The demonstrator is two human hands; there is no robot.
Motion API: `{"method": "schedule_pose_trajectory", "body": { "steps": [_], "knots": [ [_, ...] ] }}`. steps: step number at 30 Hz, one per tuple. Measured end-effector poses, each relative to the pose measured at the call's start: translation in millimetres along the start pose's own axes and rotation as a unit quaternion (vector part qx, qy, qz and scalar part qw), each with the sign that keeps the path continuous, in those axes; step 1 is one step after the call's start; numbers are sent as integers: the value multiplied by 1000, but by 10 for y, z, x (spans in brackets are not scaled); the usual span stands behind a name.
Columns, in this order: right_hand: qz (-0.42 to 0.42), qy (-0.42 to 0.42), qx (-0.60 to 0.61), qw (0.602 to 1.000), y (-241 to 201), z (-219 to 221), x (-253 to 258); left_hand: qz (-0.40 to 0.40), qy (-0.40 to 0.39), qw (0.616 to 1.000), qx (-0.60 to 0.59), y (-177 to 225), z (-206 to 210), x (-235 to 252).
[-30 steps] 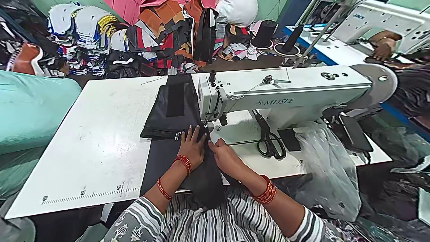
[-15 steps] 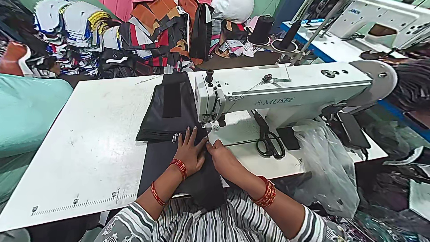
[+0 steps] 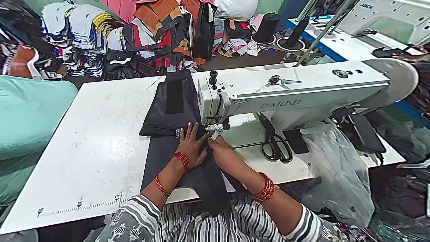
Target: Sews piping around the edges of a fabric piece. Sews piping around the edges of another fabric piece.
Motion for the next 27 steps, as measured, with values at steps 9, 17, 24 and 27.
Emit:
{"method": "schedule_pose_trajectory", "body": {
  "steps": [9,17,24,27],
  "knots": [
    [13,17,-5,1000,-20,-27,91,-33,-32,999,20,4,-86,120],
    [10,222,54,973,527,-174,-219,-41,-25,999,3,13,-67,87],
    [192,475,-76,855,1958,-198,-866,-29,-15,999,7,-5,-49,81],
    [169,482,-75,857,2090,-98,-907,-31,-18,999,8,-1,-58,81]
  ]
}}
Point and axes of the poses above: each hand's wrist, its own x-axis towards the middle knuckle, its own z-axis out of the palm, y = z × x, the point moved 1 cm from there along x, towards the middle knuckle, and after that the axes turned 9 degrees about -x, right-handed, at the moved point
